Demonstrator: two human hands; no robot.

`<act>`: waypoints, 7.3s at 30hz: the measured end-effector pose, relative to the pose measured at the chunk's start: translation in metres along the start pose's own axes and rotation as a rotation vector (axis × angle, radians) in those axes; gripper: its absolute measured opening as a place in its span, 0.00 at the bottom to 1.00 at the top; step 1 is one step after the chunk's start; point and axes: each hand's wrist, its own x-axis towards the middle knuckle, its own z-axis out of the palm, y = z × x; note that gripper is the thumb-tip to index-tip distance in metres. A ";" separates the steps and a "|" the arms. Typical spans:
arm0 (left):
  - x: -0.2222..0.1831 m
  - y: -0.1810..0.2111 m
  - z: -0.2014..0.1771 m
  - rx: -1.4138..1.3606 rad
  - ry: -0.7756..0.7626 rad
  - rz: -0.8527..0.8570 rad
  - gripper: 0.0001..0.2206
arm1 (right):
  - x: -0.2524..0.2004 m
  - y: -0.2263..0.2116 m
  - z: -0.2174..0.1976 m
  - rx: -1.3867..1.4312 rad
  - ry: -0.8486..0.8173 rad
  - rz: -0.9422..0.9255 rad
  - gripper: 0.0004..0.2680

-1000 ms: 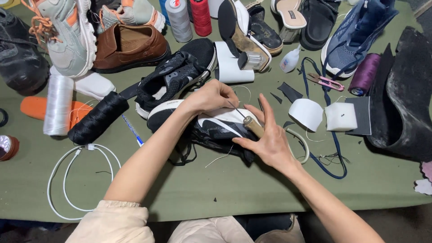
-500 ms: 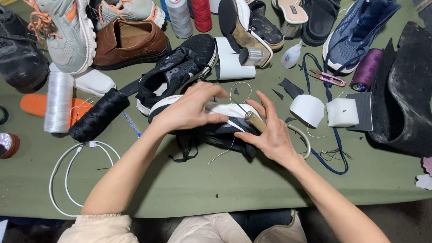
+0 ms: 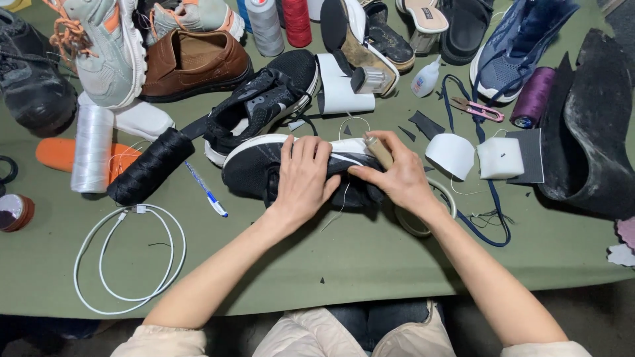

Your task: Hand-stitching the sole of a black sneaker using an awl and thread on a repair workbench.

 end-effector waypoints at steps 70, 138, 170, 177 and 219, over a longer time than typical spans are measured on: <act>-0.001 0.036 0.061 0.237 0.442 0.045 0.17 | -0.009 0.041 0.017 0.064 0.276 -0.337 0.13; 0.079 -0.014 0.034 -0.186 -0.347 -0.429 0.14 | -0.049 -0.042 -0.057 -0.381 -0.085 -0.054 0.14; 0.097 -0.042 0.051 -0.362 -0.555 -0.645 0.18 | 0.001 -0.057 -0.029 -0.695 -0.182 -0.147 0.10; 0.104 -0.042 0.041 -0.469 -0.573 -0.669 0.20 | -0.015 -0.042 -0.010 -0.830 -0.211 -0.170 0.09; 0.118 -0.069 0.059 -0.433 -0.702 -0.649 0.16 | -0.008 -0.028 0.002 -0.896 -0.170 -0.233 0.09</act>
